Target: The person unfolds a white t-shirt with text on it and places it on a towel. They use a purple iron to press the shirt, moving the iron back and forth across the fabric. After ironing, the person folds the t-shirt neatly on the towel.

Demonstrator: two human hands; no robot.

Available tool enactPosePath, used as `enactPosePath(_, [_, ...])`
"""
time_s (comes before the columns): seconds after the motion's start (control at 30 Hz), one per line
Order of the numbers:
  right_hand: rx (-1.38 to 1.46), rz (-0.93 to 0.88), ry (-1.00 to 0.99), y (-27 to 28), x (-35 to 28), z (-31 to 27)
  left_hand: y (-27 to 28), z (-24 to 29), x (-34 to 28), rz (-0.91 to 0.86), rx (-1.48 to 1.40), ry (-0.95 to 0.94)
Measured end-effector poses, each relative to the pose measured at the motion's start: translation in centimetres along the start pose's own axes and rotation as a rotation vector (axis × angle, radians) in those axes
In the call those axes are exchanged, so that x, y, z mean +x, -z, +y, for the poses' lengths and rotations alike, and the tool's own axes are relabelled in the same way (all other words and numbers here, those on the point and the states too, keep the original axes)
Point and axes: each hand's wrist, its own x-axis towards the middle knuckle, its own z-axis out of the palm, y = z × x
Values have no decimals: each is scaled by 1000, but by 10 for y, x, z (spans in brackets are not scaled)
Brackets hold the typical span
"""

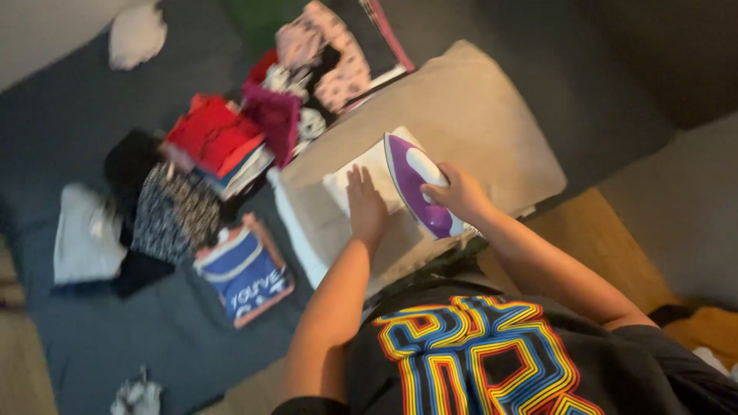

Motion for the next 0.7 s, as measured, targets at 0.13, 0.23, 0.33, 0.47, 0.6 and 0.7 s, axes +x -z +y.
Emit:
enactPosePath(0.13, [-151, -114, -61, -35, -10, -46, -14, -37, -24, 3, 53, 8])
enactPosePath(0.23, [-367, -162, 15, -56, -1, -48, -17, -45, -35, 105, -14, -44])
enactPosePath(0.33, [-453, -203, 59, -65, 12, -52, 3, -41, -36, -83, -19, 6])
enactPosePath(0.47, [-539, -273, 126, -75, 22, -66, 40, -21, -40, -142, -31, 81])
enactPosePath(0.6, [-613, -304, 183, -86, 41, -65, 21, -27, -34, -179, -10, 157])
enactPosePath(0.7, [-612, -343, 190, -80, 39, -77, 13, -29, -29, -116, -59, 200])
